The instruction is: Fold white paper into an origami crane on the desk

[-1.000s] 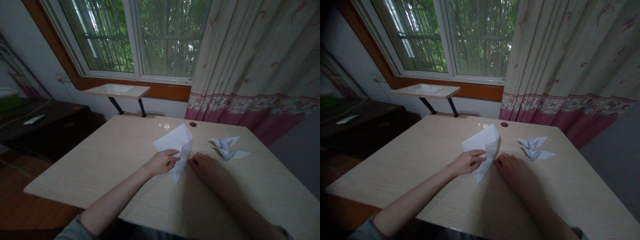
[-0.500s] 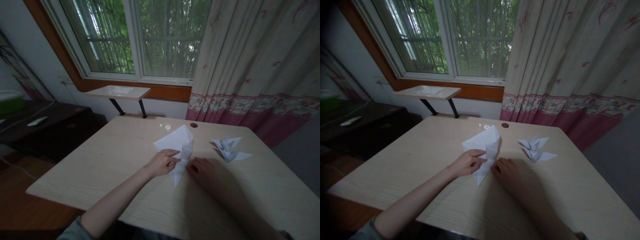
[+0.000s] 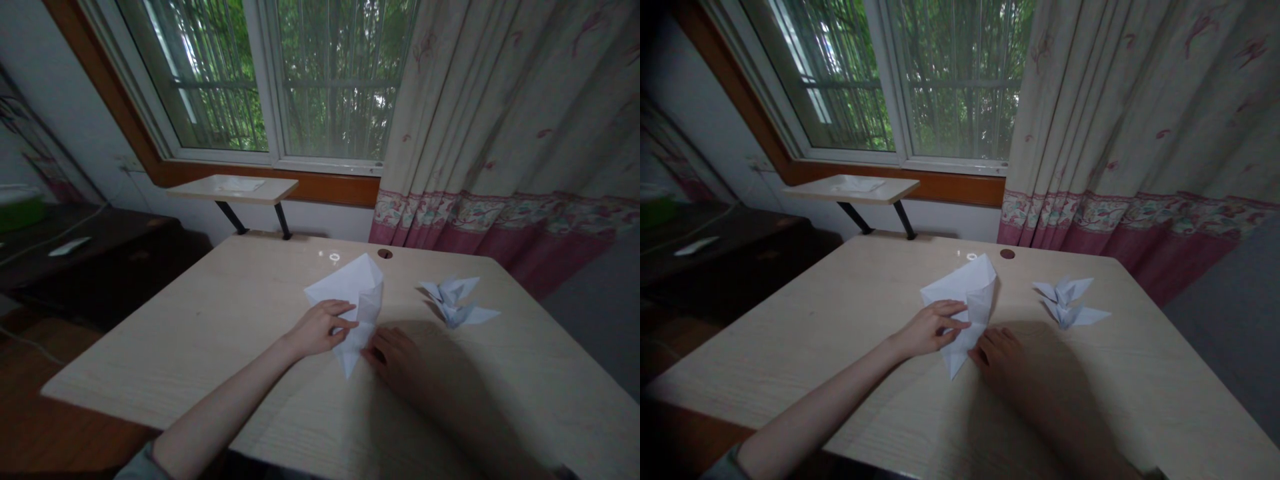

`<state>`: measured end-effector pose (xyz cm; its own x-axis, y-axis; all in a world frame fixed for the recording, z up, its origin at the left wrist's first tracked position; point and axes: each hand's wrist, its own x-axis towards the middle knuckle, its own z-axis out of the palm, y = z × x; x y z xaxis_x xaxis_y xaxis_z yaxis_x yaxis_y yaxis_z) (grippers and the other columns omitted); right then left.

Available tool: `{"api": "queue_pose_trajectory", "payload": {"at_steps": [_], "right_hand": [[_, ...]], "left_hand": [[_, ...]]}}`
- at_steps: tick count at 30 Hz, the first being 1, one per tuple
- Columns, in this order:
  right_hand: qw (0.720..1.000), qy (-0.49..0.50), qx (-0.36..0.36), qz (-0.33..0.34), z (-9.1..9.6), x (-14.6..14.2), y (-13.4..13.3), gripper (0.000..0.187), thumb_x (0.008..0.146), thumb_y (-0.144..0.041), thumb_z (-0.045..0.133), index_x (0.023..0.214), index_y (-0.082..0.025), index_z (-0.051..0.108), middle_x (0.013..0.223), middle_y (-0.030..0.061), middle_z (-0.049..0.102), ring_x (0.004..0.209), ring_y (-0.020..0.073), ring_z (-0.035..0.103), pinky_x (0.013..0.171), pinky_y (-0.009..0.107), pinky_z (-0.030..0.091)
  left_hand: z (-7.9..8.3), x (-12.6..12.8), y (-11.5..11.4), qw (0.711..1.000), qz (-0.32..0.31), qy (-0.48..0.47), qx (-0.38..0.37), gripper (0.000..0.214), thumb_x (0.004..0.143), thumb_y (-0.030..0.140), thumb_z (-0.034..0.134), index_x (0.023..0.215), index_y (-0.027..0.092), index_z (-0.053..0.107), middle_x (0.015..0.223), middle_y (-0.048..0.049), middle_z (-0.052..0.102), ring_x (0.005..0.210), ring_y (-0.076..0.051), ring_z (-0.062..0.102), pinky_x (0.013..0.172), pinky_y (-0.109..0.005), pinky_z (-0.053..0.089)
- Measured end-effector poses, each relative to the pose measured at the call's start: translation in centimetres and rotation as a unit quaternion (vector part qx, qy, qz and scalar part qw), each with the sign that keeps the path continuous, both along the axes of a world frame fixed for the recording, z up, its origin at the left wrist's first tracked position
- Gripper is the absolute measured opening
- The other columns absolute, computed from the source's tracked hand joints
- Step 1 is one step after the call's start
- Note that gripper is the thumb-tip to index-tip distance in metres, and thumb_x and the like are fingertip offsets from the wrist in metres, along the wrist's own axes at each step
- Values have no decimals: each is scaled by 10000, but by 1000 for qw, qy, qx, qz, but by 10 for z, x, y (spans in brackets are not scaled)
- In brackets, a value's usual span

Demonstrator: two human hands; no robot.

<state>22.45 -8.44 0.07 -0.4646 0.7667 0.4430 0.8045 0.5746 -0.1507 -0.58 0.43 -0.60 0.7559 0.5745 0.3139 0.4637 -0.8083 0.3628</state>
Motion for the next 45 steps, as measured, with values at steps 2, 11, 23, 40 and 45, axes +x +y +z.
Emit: {"api": "queue_pose_trajectory", "payload": {"at_steps": [2,11,23,40,45], "right_hand": [[1000,2,5,4,-1,-3,-2,95,933,-160,634,863,-209,676,872,28,753,804,222,722,794,362,562],[999,-7,10,32,-14,-10,-7,163,928,-180,638,778,-244,645,821,5,738,776,222,711,796,351,553],[998,8,-22,64,-7,-13,-14,167,942,-194,630,787,-251,655,824,-19,731,766,189,696,772,308,554],[993,36,9,109,-1,-4,-4,210,980,-203,575,814,-208,703,812,20,734,756,186,688,762,304,528],[998,26,45,36,-2,10,3,272,997,-158,480,847,-209,701,853,46,753,788,205,710,804,339,554]], "left_hand": [[-1,0,0,1000,2,-3,-4,350,908,179,644,1216,305,752,1450,-79,609,1315,-264,602,1122,-468,456],[3,0,1,1000,3,-8,-10,316,932,200,631,1201,304,760,1424,-79,632,1296,-253,616,1106,-451,471],[3,0,2,1000,2,-7,-20,315,934,202,636,1207,306,756,1417,-79,638,1283,-250,625,1096,-447,476],[4,0,1,1000,-3,-3,-19,325,942,189,623,1221,296,751,1423,-97,631,1292,-255,619,1103,-443,469],[5,0,1,1000,-6,5,-12,326,945,193,619,1229,284,750,1424,-107,628,1283,-266,626,1102,-442,471]]}}
